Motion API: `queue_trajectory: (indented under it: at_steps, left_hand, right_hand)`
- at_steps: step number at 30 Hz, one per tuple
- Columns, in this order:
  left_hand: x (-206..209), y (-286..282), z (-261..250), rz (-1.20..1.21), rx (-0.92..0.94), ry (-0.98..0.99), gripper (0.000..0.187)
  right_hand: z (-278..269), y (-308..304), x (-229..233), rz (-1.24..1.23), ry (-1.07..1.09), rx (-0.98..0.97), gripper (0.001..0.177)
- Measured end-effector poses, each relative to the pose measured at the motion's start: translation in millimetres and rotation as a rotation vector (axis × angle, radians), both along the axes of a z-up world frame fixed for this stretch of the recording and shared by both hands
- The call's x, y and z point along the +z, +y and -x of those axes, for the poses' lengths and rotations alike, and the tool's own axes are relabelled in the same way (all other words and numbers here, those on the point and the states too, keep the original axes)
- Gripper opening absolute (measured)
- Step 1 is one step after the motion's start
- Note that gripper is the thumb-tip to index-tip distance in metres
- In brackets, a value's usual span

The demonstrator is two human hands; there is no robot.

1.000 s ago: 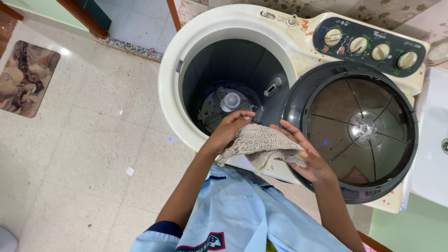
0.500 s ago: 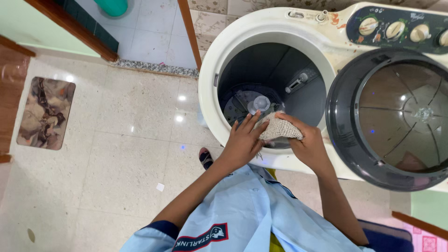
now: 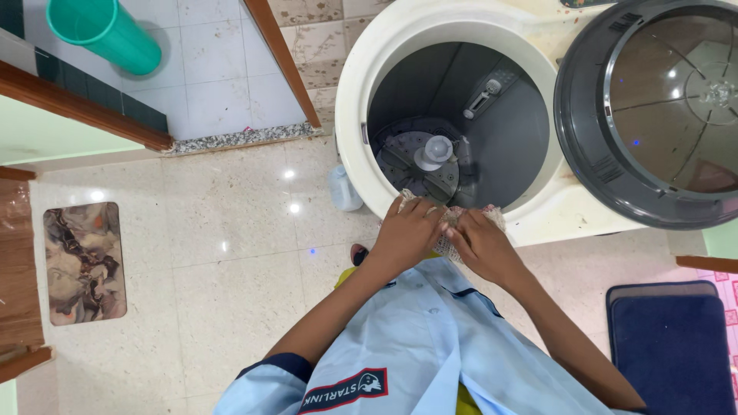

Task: The person cleans a washing machine by wiping down its exterior surfaces, tub opening, and lid with a cloth.

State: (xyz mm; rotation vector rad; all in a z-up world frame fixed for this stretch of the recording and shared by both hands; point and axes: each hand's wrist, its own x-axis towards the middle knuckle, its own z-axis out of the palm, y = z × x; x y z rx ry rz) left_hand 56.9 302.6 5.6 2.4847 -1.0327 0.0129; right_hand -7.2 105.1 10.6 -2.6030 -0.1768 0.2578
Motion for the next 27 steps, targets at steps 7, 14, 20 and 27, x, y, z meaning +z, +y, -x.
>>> queue_trajectory:
  at_steps: [7, 14, 20, 27]
  left_hand:
    - [-46.4, -22.2, -16.9, 0.176, 0.008, 0.071, 0.060]
    - [-88.9, -156.1, 0.7, 0.122, -0.096, 0.293, 0.085]
    - [-73.5, -186.4, -1.5, 0.146, -0.141, 0.520, 0.093]
    - [-36.8, -87.7, 0.4, -0.021, -0.132, 0.480, 0.074]
  right_hand:
    - [-24.6, 19.7, -39.5, 0.213, -0.140, -0.073, 0.030]
    - [-8.9, -105.1, -26.8, 0.318, -0.196, 0.097, 0.027]
    - [-7.0, -127.9, -10.1, 0.377, -0.355, -0.003, 0.034]
    - [-8.6, -48.6, -12.0, 0.262, -0.059, -0.029, 0.028]
